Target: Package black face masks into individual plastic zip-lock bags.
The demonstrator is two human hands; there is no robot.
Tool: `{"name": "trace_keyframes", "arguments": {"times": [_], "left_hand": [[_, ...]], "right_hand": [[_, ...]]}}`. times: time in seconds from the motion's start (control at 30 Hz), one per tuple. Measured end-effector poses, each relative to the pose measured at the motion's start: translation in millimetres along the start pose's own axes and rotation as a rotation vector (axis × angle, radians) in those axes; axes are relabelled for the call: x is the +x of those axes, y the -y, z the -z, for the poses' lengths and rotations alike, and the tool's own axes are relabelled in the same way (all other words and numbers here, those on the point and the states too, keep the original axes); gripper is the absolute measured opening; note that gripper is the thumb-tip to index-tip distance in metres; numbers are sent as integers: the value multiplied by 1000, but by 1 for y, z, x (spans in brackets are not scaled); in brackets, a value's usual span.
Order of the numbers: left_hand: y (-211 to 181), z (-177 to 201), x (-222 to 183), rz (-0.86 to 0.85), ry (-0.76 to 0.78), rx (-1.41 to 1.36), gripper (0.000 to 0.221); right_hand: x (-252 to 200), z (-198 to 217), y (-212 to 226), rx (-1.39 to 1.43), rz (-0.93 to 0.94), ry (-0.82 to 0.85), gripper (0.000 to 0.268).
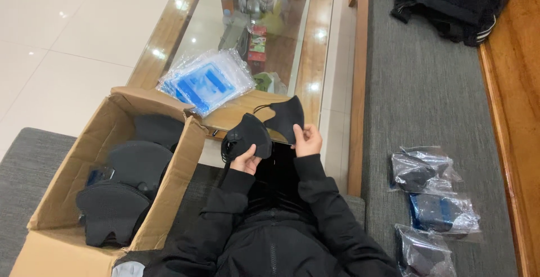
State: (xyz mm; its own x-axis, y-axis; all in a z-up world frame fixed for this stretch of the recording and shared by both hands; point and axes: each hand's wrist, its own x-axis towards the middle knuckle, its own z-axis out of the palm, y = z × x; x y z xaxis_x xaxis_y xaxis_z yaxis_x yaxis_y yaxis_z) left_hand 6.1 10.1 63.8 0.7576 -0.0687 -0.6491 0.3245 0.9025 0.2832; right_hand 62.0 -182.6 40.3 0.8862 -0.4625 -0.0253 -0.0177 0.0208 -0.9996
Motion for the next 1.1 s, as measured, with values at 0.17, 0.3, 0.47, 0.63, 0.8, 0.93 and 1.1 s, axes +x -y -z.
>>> {"name": "trace_keyframes", "arguments": {"times": [0.17, 0.3, 0.47, 0.63, 0.8, 0.93, 1.1], "left_hand": [[-4, -15, -15, -9, -16, -23, 29], [-3, -18, -23, -39, -26, 20, 26], [9, -7, -12, -47, -26, 42, 31], [3, -30, -44, -73, -53, 85, 41], [24, 47, 41, -16, -46, 83, 44], [18, 19, 46, -112, 78, 231, 64], [31, 48, 87, -86, 124, 270, 63]], "right_hand": [[20, 14, -1, -435, -155, -11, 22], [20, 18, 18, -744, -142, 51, 33], [-1, 18, 64, -959, -91, 113, 50], [-7, 19, 62, -1031, -45, 194, 51], [-7, 18, 69, -1032, -43, 209, 50], [-20, 14, 94, -949, 72, 181, 48], [-108, 1, 250, 34, 329, 677, 20]]}}
